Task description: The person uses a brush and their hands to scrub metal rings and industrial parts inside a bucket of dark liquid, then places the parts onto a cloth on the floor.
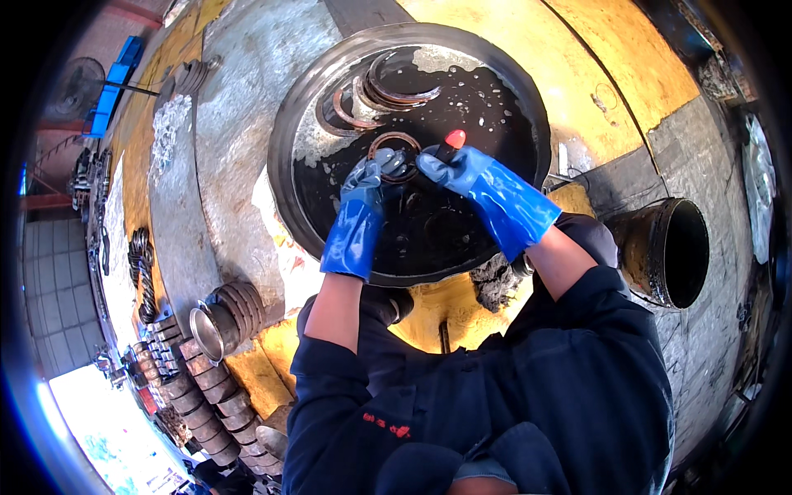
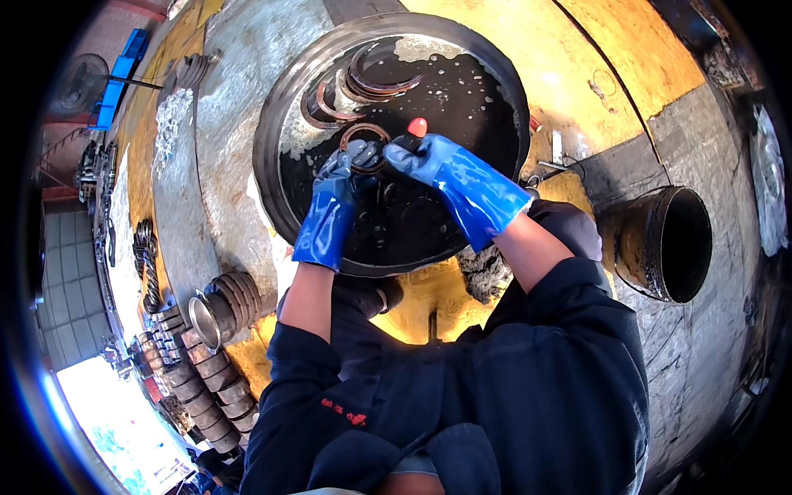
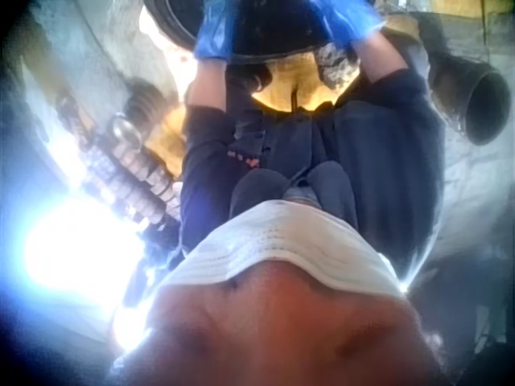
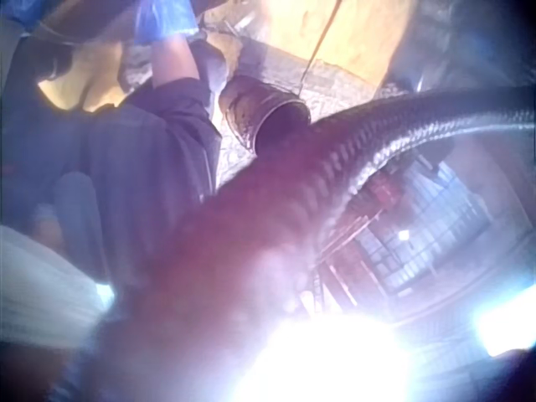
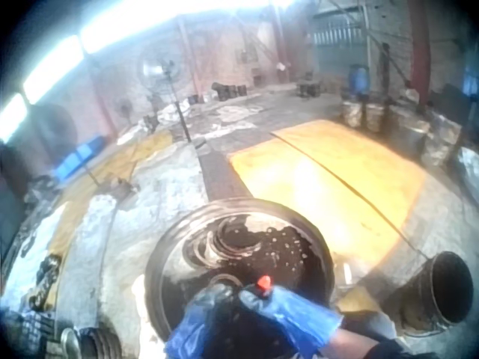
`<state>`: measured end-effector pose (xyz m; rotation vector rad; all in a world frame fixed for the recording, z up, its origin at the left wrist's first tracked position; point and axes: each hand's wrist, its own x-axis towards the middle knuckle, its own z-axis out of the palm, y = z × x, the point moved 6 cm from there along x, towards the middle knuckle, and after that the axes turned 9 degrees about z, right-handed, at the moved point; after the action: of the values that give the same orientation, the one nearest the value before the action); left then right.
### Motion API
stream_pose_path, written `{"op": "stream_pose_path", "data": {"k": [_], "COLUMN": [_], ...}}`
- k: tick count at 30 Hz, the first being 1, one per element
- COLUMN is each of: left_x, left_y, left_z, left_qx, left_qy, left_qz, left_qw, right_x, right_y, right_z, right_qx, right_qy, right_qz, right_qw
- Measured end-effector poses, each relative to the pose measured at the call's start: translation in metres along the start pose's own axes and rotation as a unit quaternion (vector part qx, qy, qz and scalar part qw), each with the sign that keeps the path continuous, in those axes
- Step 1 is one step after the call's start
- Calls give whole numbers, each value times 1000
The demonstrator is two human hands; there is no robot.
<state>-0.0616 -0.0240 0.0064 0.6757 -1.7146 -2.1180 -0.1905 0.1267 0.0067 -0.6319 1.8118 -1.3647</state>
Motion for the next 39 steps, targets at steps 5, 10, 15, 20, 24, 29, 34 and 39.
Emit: {"op": "stream_pose_path", "data": {"k": [5,10,15,20,24,29,34,39], "left_x": [2,-2,-8,-17,-13,-8,-6,-13], "left_y": [-3,-1,3,-17,-15,-2,-3,23], "left_z": [5,2,-7,6,-7,-23,-22,-11], "left_qx": [-9,31,28,-105,-101,-79,-38,556], "left_qy": [-18,-21,55,9,58,91,113,-60], "left_qz": [-40,25,-124,-205,-135,-58,-98,244], "left_qw": [999,999,990,973,984,991,988,793], "right_x": [3,0,-15,-17,-21,2,-6,-13], "right_y": [6,0,-23,-19,-5,22,-19,-21], "right_z": [-4,1,1,42,25,-41,-11,8], "right_qx": [-64,-140,-495,-624,-540,-153,97,0], "right_qy": [44,74,155,74,182,182,31,33], "right_qz": [12,18,-143,-158,-227,53,-22,-62], "right_qw": [997,987,843,762,790,970,995,998]}}
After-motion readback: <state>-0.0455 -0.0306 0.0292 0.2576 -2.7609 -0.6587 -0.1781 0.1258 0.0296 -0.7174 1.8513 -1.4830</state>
